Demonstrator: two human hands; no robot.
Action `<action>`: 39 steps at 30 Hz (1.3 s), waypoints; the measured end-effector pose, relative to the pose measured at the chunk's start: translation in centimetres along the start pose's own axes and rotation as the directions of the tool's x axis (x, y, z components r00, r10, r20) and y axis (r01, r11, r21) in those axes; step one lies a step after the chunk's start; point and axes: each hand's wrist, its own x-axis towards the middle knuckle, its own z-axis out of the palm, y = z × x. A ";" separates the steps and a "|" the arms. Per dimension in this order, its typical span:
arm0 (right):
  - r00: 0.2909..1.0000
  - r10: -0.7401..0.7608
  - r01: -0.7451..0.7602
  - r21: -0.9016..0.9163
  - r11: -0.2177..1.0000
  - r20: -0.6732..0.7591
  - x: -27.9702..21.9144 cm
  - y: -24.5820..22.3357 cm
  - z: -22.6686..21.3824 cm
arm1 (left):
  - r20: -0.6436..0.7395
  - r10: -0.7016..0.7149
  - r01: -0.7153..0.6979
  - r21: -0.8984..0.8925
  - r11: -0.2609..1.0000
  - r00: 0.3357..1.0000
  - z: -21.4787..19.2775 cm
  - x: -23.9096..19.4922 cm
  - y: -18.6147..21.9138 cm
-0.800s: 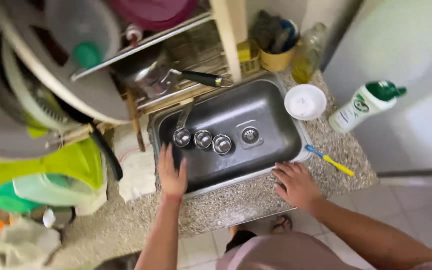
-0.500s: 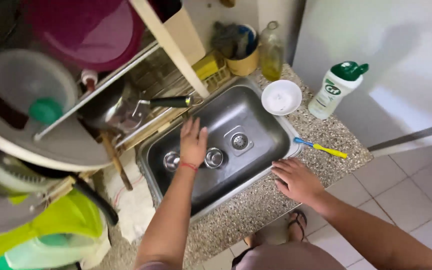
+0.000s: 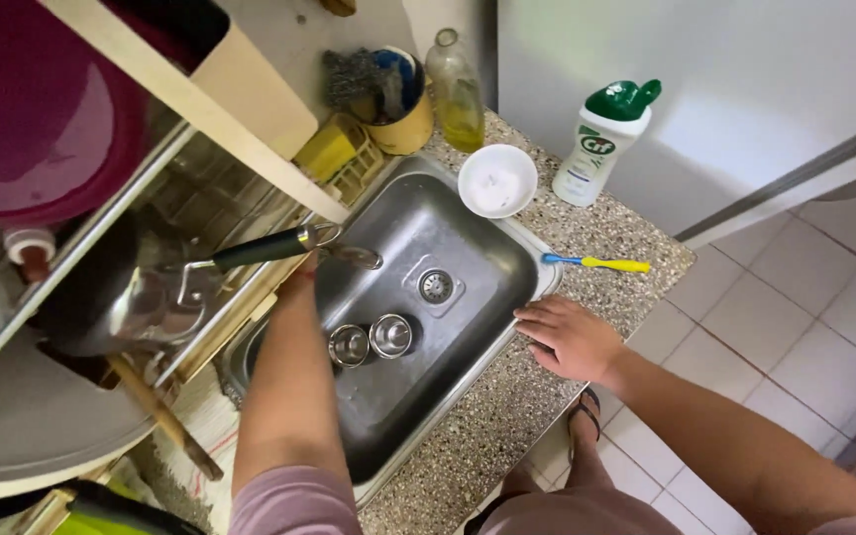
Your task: Scrubbing and rinsing a metal cup and its components in a kitchen sink using a sponge and a toothbrush.
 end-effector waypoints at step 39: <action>0.998 -0.033 0.032 -0.011 0.999 -0.046 0.3 0.4 0.5 | 0.037 0.745 -0.728 0.248 0.639 0.667 -3.5 -24.2 12.1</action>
